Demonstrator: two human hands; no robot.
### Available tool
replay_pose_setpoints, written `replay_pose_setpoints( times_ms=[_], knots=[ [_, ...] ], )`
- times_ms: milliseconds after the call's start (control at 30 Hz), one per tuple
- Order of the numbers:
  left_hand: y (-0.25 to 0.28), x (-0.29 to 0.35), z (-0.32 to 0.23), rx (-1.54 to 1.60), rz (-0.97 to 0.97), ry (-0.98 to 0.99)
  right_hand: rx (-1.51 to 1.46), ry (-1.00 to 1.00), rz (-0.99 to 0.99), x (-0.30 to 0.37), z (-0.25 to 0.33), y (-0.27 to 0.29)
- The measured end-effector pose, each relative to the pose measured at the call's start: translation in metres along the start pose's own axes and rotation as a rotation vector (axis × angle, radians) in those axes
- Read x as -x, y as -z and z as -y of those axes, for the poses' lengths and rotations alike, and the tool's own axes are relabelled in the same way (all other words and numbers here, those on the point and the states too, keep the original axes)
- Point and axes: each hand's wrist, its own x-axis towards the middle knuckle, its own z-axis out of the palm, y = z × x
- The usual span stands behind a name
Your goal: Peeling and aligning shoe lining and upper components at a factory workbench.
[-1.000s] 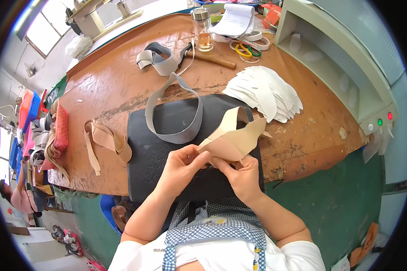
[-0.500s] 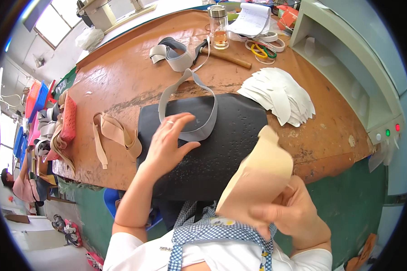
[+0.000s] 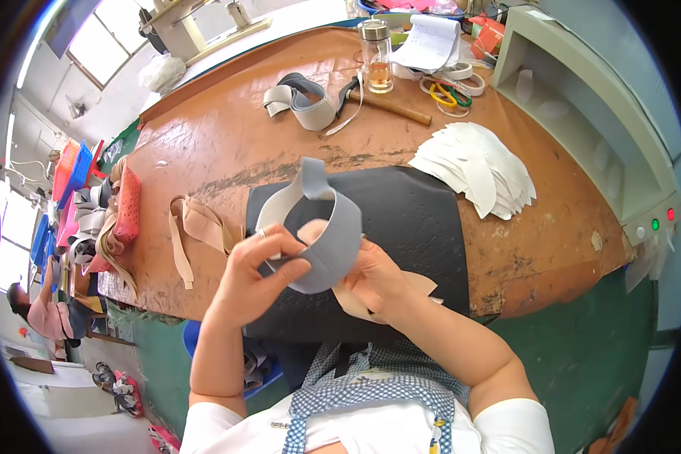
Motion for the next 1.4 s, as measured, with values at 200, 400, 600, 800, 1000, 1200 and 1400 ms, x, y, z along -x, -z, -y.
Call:
replay_pose_setpoints(
  times_ms=[200, 400, 600, 800, 1000, 1200, 1400],
  knots=[
    [-0.016, 0.027, 0.019, 0.017, -0.174, 0.038, 0.165, 0.059, 0.214, -0.002, -0.002, 0.007],
    [-0.028, 0.033, 0.025, 0.364, -0.268, 0.207, 0.316, 0.078, 0.096, 0.006, -0.004, 0.022],
    [-0.028, 0.032, 0.03, 0.579, -0.27, 0.311, 0.26, 0.044, 0.11, 0.008, -0.006, 0.031],
    [-0.028, 0.03, 0.028, 0.611, -0.243, 0.356, 0.278, 0.037, 0.044, 0.008, -0.007, 0.031],
    [-0.028, 0.03, 0.03, 0.631, -0.242, 0.367, 0.27, 0.045, 0.052, 0.007, -0.008, 0.032],
    [-0.027, 0.031, 0.032, 0.643, -0.252, 0.374, 0.255, 0.047, 0.072, 0.007, -0.01, 0.036],
    [-0.03, 0.035, 0.044, 0.478, -0.271, 0.401, 0.576, 0.348, -0.096, 0.006, -0.019, 0.027]
  ],
)
